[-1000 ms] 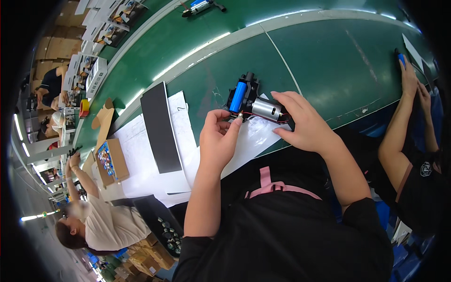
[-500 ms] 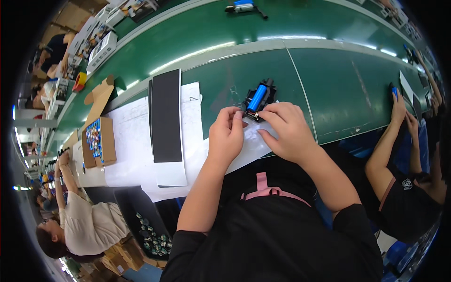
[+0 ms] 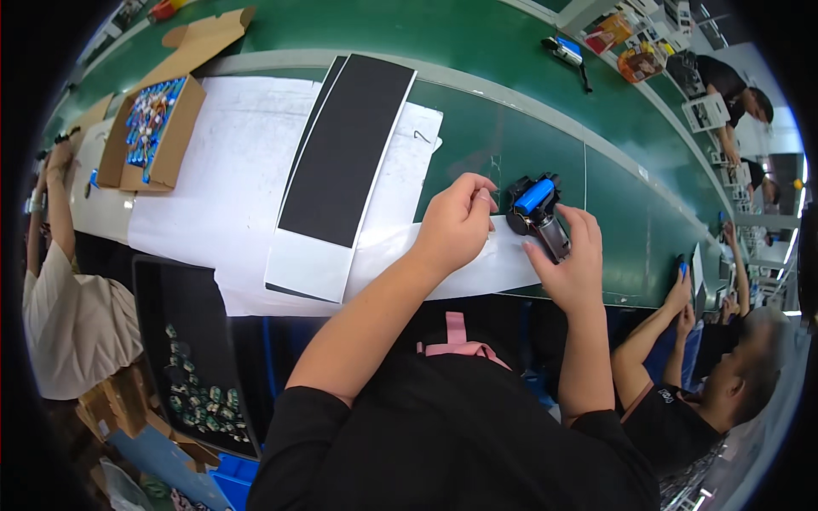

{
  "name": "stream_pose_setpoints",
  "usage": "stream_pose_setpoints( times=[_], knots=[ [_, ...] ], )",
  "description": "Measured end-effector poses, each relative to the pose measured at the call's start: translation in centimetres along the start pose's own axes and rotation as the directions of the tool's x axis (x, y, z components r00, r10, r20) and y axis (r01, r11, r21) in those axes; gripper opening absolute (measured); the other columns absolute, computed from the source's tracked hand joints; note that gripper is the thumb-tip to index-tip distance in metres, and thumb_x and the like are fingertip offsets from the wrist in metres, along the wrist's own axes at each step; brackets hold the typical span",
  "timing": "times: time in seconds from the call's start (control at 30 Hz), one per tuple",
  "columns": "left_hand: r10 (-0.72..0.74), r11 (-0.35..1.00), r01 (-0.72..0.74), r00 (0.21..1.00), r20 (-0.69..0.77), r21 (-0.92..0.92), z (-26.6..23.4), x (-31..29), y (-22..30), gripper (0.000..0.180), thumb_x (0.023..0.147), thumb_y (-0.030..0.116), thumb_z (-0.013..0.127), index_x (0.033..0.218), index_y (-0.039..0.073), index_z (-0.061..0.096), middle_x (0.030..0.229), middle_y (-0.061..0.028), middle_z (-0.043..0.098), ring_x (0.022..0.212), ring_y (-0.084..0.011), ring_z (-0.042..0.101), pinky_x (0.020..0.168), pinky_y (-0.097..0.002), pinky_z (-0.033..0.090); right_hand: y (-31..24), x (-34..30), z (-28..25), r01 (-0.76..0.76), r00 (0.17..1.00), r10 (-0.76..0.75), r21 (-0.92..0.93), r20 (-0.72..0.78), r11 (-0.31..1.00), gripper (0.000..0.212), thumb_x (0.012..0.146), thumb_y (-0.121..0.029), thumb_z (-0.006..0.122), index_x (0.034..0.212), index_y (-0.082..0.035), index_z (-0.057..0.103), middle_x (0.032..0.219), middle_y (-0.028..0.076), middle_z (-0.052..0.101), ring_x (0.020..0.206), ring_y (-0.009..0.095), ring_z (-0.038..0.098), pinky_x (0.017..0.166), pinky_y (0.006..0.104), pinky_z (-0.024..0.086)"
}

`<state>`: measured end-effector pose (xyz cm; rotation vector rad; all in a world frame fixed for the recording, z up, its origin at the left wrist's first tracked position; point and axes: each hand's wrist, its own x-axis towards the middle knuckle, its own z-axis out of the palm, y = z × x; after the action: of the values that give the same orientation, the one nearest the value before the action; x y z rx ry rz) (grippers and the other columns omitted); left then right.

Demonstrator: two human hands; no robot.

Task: The person applies foam tape onto a motor, retrieves a plastic housing, and installs the motor, battery, and wiring into the housing by hand before placing the assembly onto the conveyor line.

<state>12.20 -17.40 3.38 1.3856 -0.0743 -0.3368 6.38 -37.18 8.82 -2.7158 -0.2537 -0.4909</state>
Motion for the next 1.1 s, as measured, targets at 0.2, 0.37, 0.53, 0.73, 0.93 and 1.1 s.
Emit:
stream_pose_setpoints(
  times=[0.2,0.37,0.53,0.73,0.93,1.1],
  knots=[
    [0.094,0.995,-0.094,0.996,-0.005,0.014,0.5,0.2,-0.7,0.019,0.106,0.012,0.048,0.116,0.0,0.059,0.09,-0.0059,0.064,0.07,-0.0101,0.061,0.064,-0.0254,0.05,1.1,0.8,-1.2,-0.293,0.912,0.306,-0.088,0.274,0.952,0.054,0.071,-0.025,0.085,0.114,0.001,0.064,0.105,0.018,0.064,0.095,0.035,0.064,0.084,0.0427,0.052],
    [0.205,0.979,-0.204,0.975,-0.081,0.024,0.7,0.2,-2.6,0.021,0.105,0.01,0.05,0.122,-0.002,0.055,0.088,-0.0062,0.063,0.069,-0.0098,0.061,0.064,-0.0248,0.049,1.9,1.9,0.1,-0.334,0.908,0.328,-0.02,0.261,0.942,0.045,0.072,-0.03,0.084,0.1,0.001,0.069,0.093,0.017,0.065,0.083,0.034,0.066,0.075,0.0422,0.053],
    [0.134,0.989,-0.142,0.98,-0.144,-0.048,1.1,0.1,-1.1,0.018,0.101,0.008,0.058,0.115,-0.002,0.057,0.08,-0.0071,0.061,0.065,-0.0115,0.055,0.061,-0.029,0.046,3.9,8.5,2.1,-0.364,0.927,0.359,0.031,0.105,0.931,0.046,0.073,-0.036,0.086,0.096,0.0,0.069,0.09,0.017,0.067,0.082,0.034,0.067,0.075,0.0422,0.054],
    [0.311,0.919,-0.278,0.947,-0.08,0.279,1.5,-0.4,-0.5,0.014,0.096,0.01,0.064,0.107,0.001,0.063,0.082,-0.0131,0.065,0.064,-0.0234,0.063,0.062,-0.0341,0.051,7.6,23.7,8.0,-0.348,0.935,0.352,-0.075,0.046,0.934,0.055,0.074,-0.046,0.08,0.097,0.003,0.072,0.096,0.024,0.073,0.091,0.04,0.071,0.081,0.0478,0.056],
    [0.338,0.883,-0.302,0.94,-0.042,0.36,1.6,-0.9,-0.3,0.014,0.097,0.007,0.063,0.108,-0.001,0.064,0.073,-0.0049,0.062,0.059,-0.0092,0.056,0.056,-0.0265,0.046,9.3,30.0,13.2,-0.435,0.894,0.444,-0.126,0.055,0.892,0.06,0.074,-0.054,0.079,0.096,0.002,0.074,0.097,0.023,0.074,0.094,0.039,0.071,0.084,0.0473,0.056],
    [0.253,0.898,-0.222,0.967,-0.032,0.38,1.3,-1.3,0.3,0.014,0.097,0.006,0.062,0.108,-0.002,0.064,0.074,-0.0041,0.062,0.059,-0.0067,0.054,0.056,-0.0243,0.045,8.8,30.4,12.0,-0.494,0.849,0.506,-0.11,0.156,0.863,0.067,0.077,-0.058,0.078,0.104,0.002,0.072,0.108,0.024,0.073,0.101,0.04,0.07,0.087,0.0479,0.056]
  ],
)
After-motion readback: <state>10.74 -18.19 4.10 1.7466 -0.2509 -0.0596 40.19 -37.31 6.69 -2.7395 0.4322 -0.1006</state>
